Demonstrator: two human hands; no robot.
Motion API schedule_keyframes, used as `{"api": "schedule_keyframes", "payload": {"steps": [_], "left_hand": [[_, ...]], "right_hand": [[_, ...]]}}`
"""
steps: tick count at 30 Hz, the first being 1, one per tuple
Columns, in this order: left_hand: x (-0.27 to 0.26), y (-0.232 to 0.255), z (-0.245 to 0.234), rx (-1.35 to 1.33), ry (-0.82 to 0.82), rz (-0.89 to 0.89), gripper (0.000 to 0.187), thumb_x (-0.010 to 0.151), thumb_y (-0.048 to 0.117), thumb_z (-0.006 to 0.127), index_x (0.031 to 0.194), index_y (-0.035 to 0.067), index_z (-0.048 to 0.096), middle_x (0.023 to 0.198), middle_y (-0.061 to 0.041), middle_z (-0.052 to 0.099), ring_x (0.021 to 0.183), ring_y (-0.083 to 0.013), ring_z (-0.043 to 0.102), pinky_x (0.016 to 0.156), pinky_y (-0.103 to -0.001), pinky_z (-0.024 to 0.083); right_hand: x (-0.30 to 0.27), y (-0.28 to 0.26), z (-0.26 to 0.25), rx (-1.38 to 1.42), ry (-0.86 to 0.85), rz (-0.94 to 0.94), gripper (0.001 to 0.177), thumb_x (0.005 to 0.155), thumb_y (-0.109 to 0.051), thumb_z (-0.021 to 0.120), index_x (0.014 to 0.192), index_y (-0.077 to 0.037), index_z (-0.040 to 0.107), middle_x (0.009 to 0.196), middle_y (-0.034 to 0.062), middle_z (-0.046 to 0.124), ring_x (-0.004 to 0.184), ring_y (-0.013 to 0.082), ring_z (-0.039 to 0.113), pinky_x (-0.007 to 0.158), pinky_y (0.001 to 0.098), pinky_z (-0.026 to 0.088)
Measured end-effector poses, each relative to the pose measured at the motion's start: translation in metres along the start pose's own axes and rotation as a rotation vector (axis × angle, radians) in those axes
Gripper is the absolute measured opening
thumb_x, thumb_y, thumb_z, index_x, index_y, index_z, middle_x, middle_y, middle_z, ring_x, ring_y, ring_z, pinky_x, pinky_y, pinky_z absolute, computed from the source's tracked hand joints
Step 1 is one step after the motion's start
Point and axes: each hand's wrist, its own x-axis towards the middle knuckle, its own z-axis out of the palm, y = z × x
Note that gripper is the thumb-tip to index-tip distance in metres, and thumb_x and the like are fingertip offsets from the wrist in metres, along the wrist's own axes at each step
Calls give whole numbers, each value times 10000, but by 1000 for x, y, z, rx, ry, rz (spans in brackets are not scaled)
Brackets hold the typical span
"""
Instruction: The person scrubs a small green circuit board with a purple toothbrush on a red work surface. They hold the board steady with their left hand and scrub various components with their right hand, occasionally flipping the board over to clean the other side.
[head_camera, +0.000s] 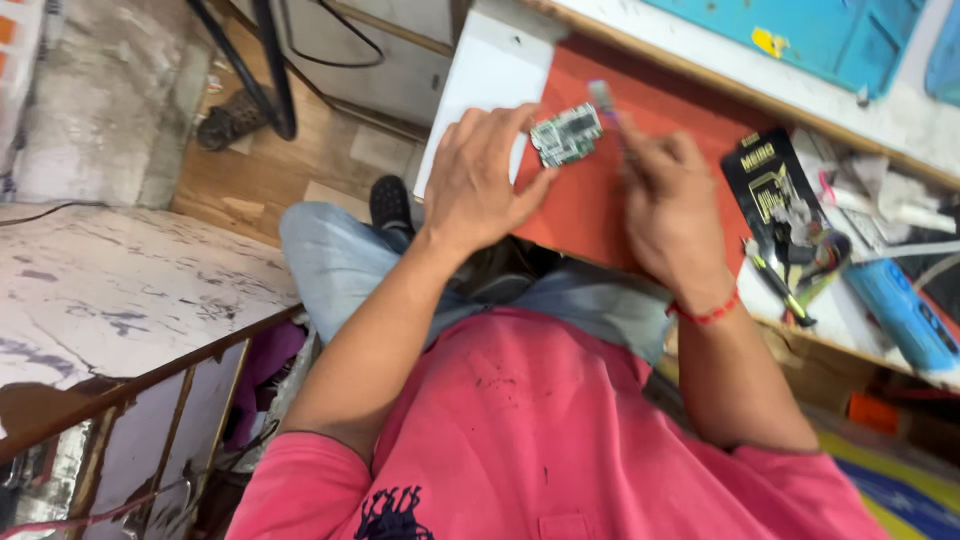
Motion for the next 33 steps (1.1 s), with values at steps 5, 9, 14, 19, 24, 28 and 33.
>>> {"api": "schedule_keyframes", "payload": {"steps": [5, 9, 14, 19, 24, 28, 33], "left_hand": [[-16, -5, 7, 57, 8, -1, 556, 882, 317, 841, 1300, 67, 572, 1175, -60, 642, 1071, -304, 577, 917, -450, 457], [-1, -3, 3, 29, -2, 13, 392, 850, 289, 824, 1142, 119, 626, 1130, -37, 645, 1027, -283, 584, 899, -436, 469], [-3, 5, -2, 34, 47, 32, 440, 809, 279, 813, 1170, 107, 629, 1113, -62, 638, 1030, -298, 588, 883, -447, 468], [-7, 8, -2, 39, 71, 24, 529, 798, 288, 812, 1243, 85, 609, 1140, -72, 643, 1039, -305, 591, 901, -454, 472], [-7, -4, 4, 46, 61, 63, 544, 855, 289, 825, 1289, 61, 590, 1173, -82, 645, 1052, -311, 588, 886, -455, 457], [-2, 2, -3, -42, 76, 86, 460, 842, 235, 824, 1223, 81, 617, 1181, -71, 638, 1072, -298, 596, 922, -430, 479], [-3, 63, -46, -527, 26, 91, 219, 915, 165, 807, 1118, 149, 724, 1141, -22, 687, 1082, -234, 664, 1009, -335, 535]], "right_hand": [[-10, -15, 0, 268, -184, -6, 492, 973, 101, 581, 1436, -54, 639, 1012, 148, 601, 910, 267, 607, 857, 341, 505], [0, -12, -1, 41, 19, 0, 466, 985, 57, 611, 1433, -68, 645, 983, 176, 585, 892, 301, 628, 825, 376, 511], [-3, 2, -1, -141, -82, 50, 413, 985, -39, 610, 1389, -103, 669, 971, 214, 606, 850, 387, 633, 757, 466, 511], [-21, 0, 11, -160, -124, -15, 390, 982, -69, 583, 1358, -114, 679, 1006, 218, 629, 846, 399, 665, 742, 481, 534], [-12, 9, 7, -179, -85, -25, 369, 1022, -57, 585, 1376, -102, 678, 1049, 215, 638, 886, 410, 666, 761, 488, 532], [-14, 2, 17, -83, -115, -26, 392, 1001, -50, 602, 1383, -103, 672, 1004, 199, 629, 839, 378, 657, 727, 468, 527], [-11, 8, 25, -55, 47, -129, 394, 1010, -14, 601, 1391, -88, 665, 1056, 181, 616, 911, 337, 647, 810, 423, 535]]}}
